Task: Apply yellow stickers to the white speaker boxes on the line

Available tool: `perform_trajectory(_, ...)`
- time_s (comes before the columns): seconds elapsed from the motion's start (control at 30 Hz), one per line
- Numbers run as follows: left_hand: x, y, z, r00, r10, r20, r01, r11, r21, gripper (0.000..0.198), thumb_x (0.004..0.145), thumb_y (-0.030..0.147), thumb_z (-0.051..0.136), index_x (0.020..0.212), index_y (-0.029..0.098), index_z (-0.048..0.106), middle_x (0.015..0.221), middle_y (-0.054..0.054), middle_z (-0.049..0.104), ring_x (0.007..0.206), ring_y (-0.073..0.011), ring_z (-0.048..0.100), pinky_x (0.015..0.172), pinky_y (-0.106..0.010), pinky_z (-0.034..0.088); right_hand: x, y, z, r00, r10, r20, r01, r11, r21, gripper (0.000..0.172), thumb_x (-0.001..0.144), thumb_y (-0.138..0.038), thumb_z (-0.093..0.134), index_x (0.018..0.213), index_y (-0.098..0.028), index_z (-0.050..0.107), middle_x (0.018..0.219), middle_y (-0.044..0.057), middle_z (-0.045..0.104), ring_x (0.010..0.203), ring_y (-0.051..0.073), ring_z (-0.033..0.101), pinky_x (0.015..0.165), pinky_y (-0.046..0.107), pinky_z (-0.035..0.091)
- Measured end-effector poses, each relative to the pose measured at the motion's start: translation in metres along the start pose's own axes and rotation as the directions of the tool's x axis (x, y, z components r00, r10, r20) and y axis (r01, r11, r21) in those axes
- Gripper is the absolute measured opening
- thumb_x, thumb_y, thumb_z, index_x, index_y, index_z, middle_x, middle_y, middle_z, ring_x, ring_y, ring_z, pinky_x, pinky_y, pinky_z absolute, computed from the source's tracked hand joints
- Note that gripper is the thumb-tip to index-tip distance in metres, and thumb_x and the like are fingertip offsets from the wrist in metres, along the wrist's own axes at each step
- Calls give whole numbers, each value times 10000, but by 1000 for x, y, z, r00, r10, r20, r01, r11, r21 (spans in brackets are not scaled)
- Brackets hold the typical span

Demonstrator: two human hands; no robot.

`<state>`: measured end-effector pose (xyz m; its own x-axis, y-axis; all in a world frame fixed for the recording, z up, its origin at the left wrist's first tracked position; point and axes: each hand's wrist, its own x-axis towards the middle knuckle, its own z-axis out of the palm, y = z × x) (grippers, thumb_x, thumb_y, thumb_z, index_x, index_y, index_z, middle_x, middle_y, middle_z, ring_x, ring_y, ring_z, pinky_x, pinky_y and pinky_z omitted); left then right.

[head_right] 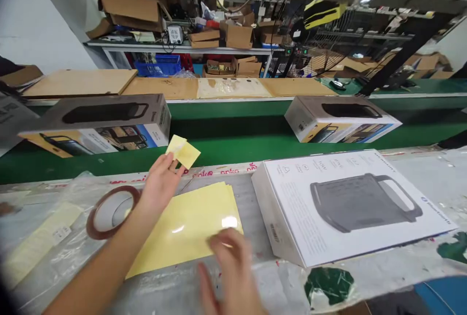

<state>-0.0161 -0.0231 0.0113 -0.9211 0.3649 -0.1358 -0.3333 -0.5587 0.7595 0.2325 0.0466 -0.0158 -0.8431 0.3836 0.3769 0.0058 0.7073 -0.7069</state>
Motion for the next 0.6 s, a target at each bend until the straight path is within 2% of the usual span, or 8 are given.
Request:
perform_trajectory(0.1,13,-28,-17,1000,3,-6,-3,999,-34,318,556,347,927,707,206,685,894,-3,679,953,-159,624,896,-258,481,8,-17,65,991,-85,105,87,996,-22,577,925,-109,485,1469,-258,364,1267,179,492,1106,299,632,832,456,634)
perform_trajectory(0.17,13,-42,-24,1000,-11,2,11,999,-46,308,567,350,921,720,191,706,850,-16,669,891,-153,614,842,-245,473,12,-18,87,982,-102,160,113,992,-62,638,913,-73,444,1511,-231,288,1283,188,466,1132,303,617,860,455,628)
perform_trajectory(0.37,19,-47,-31,999,-32,-13,31,995,-94,265,590,346,897,721,192,726,762,1,638,802,-127,569,762,-224,427,15,-23,94,957,-96,273,163,959,-232,785,827,-10,425,1555,-139,160,1319,239,369,1188,346,541,845,473,618)
perform_trajectory(0.5,20,-48,-32,999,-36,-3,36,996,-78,265,594,349,889,728,179,735,775,-13,647,824,-144,576,791,-249,418,19,-29,99,962,-82,260,158,945,-287,775,798,-9,430,1531,-90,191,1299,232,357,1144,326,534,825,453,619)
perform_trajectory(0.6,19,-49,-33,1000,-26,3,26,998,-55,253,598,352,880,713,183,731,754,-7,629,801,-142,560,776,-255,406,23,-30,99,961,-80,264,148,957,-249,727,799,-2,419,1501,-64,243,1248,211,372,1055,274,547,799,413,621)
